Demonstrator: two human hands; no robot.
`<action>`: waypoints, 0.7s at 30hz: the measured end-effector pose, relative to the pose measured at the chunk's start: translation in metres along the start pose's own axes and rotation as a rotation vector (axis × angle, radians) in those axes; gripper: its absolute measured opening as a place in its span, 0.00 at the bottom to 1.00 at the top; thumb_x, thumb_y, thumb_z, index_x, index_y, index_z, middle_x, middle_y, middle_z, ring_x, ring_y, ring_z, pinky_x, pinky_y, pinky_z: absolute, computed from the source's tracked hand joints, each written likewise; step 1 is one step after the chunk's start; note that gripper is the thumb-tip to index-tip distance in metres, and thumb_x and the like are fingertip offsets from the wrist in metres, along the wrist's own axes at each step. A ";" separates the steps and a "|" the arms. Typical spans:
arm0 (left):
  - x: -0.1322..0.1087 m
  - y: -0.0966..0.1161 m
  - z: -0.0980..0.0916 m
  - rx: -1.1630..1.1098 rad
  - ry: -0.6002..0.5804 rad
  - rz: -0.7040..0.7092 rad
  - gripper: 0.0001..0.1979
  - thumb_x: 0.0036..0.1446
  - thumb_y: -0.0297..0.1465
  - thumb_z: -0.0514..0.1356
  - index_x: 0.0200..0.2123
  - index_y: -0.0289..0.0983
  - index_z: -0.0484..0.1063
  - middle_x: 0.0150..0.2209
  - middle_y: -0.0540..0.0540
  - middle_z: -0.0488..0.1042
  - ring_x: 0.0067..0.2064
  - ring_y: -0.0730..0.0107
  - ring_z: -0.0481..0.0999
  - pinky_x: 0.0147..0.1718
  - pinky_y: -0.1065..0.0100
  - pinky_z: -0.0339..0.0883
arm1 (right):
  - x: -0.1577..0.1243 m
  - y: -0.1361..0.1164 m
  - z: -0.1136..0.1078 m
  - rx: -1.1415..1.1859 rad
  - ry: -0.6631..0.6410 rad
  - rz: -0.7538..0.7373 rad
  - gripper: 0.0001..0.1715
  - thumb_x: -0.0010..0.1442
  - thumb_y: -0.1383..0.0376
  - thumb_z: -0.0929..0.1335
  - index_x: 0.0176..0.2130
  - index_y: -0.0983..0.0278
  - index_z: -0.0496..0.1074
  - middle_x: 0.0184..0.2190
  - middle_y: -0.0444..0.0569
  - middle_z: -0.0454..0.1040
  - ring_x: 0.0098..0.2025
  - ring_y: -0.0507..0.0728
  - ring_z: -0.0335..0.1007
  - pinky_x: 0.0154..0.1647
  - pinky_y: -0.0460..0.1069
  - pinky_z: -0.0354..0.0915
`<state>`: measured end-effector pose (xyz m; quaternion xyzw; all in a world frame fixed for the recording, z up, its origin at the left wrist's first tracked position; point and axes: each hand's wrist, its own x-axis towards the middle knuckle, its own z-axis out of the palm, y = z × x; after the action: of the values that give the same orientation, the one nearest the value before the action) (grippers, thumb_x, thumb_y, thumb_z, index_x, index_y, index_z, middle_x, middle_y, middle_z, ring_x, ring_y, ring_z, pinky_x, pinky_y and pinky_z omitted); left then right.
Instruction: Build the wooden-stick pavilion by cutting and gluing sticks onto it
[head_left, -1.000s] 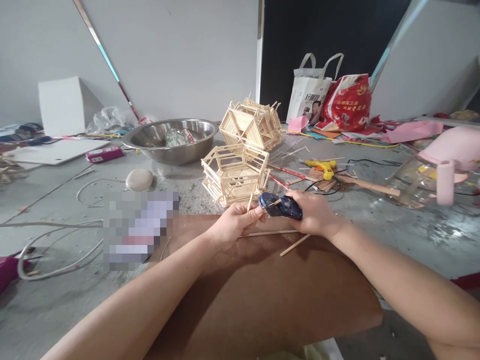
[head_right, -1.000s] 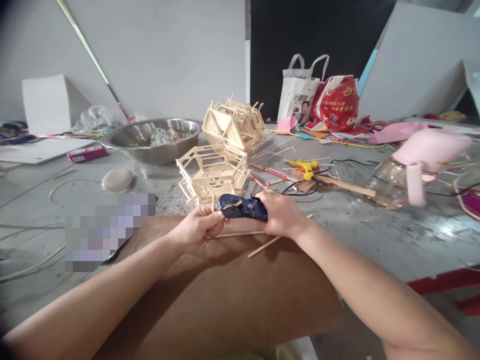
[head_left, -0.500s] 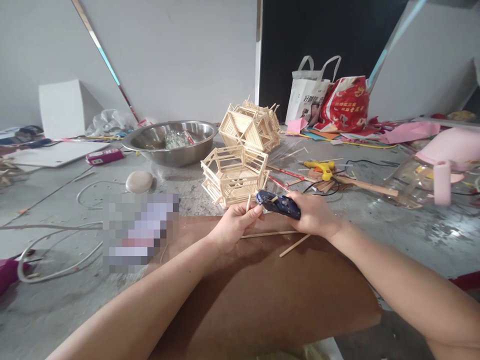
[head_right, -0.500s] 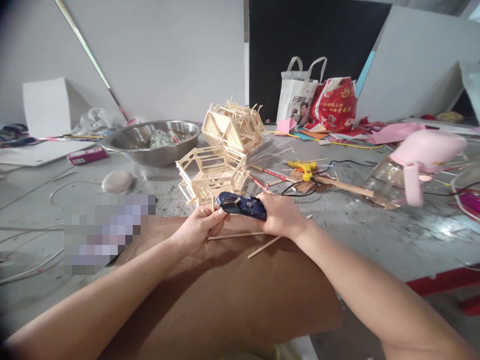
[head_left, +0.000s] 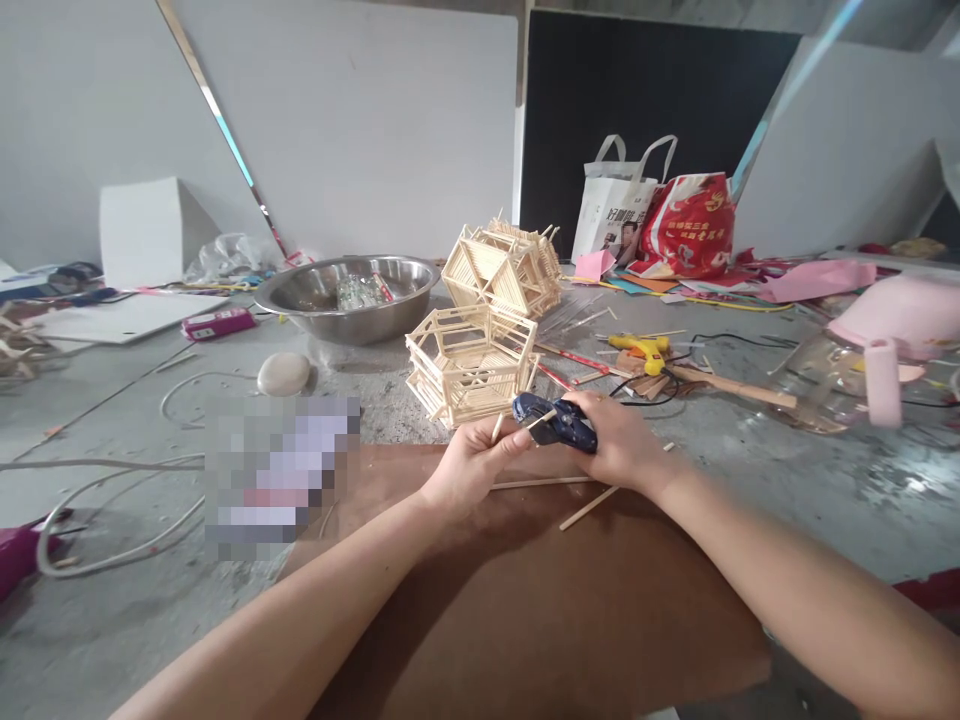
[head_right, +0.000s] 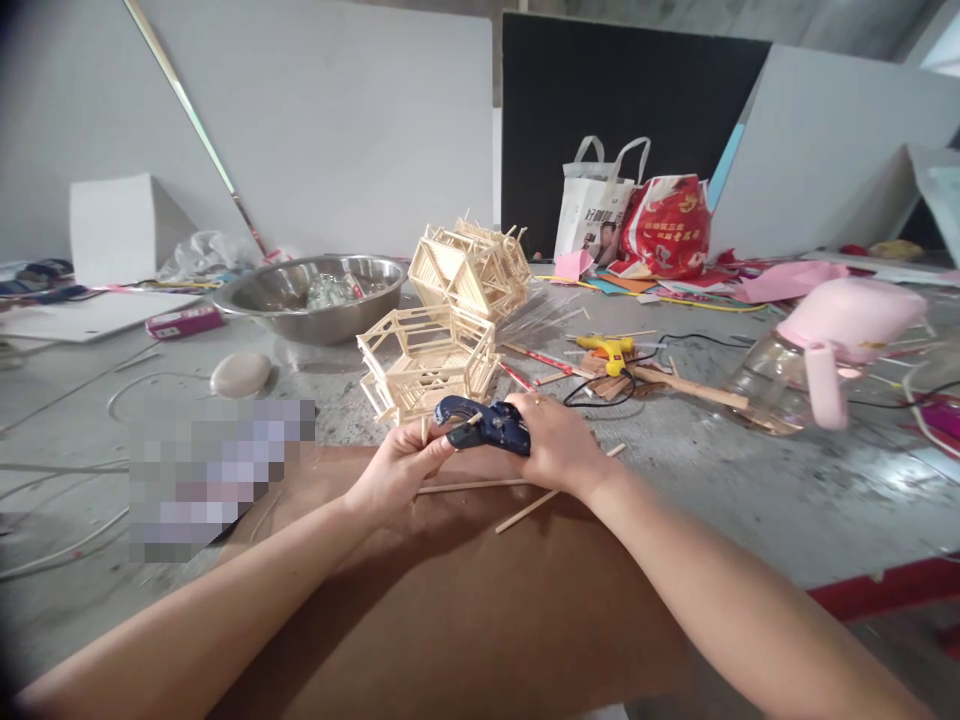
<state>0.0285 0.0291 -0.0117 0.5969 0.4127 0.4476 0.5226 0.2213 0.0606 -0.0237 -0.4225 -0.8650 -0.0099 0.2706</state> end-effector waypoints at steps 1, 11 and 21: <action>-0.001 0.000 0.000 0.002 -0.010 -0.006 0.15 0.45 0.40 0.58 0.21 0.33 0.65 0.13 0.58 0.50 0.17 0.85 0.44 0.16 0.74 0.39 | 0.000 0.000 0.000 0.010 -0.005 -0.004 0.25 0.46 0.61 0.64 0.45 0.66 0.60 0.40 0.55 0.69 0.42 0.60 0.65 0.39 0.51 0.61; 0.001 -0.008 -0.006 -0.152 -0.267 -0.098 0.18 0.47 0.43 0.56 0.22 0.32 0.67 0.10 0.58 0.50 0.14 0.84 0.45 0.16 0.73 0.37 | -0.001 0.001 -0.004 0.075 -0.003 -0.113 0.26 0.44 0.62 0.65 0.44 0.66 0.60 0.39 0.55 0.69 0.42 0.60 0.64 0.41 0.52 0.60; 0.001 -0.005 -0.010 -0.232 -0.355 -0.225 0.17 0.46 0.43 0.57 0.22 0.32 0.66 0.09 0.57 0.50 0.13 0.84 0.45 0.14 0.73 0.36 | 0.000 -0.001 -0.009 0.024 -0.062 -0.102 0.25 0.44 0.60 0.65 0.42 0.67 0.61 0.37 0.54 0.69 0.39 0.59 0.65 0.39 0.51 0.60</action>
<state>0.0194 0.0331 -0.0161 0.5523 0.3240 0.3191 0.6987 0.2243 0.0576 -0.0161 -0.3747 -0.8934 0.0000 0.2478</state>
